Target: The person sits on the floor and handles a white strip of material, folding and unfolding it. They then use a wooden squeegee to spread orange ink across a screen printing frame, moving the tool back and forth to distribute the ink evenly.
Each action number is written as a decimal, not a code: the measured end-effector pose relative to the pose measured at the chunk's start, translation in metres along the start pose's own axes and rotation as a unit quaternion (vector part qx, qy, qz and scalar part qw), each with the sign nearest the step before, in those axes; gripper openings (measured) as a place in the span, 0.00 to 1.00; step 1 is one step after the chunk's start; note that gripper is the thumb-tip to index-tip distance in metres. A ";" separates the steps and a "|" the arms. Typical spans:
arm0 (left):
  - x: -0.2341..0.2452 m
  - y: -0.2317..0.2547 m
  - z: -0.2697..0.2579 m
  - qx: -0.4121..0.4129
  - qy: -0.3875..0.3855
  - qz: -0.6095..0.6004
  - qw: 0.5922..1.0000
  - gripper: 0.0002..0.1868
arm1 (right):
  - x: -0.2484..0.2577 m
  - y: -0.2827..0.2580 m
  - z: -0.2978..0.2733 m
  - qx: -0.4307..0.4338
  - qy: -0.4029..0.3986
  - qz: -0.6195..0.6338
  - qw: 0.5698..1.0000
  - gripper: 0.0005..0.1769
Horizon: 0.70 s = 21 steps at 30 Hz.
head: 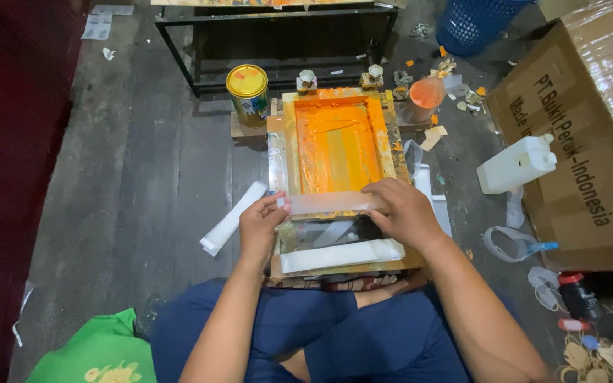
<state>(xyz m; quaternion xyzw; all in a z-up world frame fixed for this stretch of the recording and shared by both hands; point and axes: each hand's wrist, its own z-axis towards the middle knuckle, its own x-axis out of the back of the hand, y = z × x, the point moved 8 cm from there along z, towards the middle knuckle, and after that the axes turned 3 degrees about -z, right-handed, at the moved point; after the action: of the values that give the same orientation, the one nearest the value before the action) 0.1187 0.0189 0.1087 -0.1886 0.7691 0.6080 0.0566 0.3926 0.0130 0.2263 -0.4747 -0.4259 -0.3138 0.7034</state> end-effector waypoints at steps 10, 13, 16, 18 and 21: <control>0.007 0.005 0.000 -0.015 0.009 -0.009 1.000 0.19 | 0.005 0.017 -0.001 -0.149 0.015 0.231 0.961 0.27; 0.013 -0.002 0.006 -0.024 0.015 -0.021 0.999 0.18 | 0.001 0.029 -0.005 -0.185 0.046 0.282 0.940 0.23; 0.017 -0.010 0.011 -0.024 0.022 -0.021 0.999 0.17 | 0.006 0.035 -0.006 -0.200 0.070 0.328 0.921 0.23; 0.021 -0.016 0.015 -0.024 0.026 -0.018 0.999 0.13 | -0.008 0.056 -0.009 -0.198 0.080 0.433 0.876 0.26; 0.019 -0.014 0.013 -0.019 0.022 -0.036 0.999 0.14 | -0.004 0.051 -0.007 -0.199 0.095 0.457 0.861 0.25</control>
<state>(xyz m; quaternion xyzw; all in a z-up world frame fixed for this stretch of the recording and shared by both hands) 0.1048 0.0246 0.0866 -0.2308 0.7510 0.6160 0.0576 0.4360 0.0246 0.2014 -0.7142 -0.0205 -0.0788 0.6952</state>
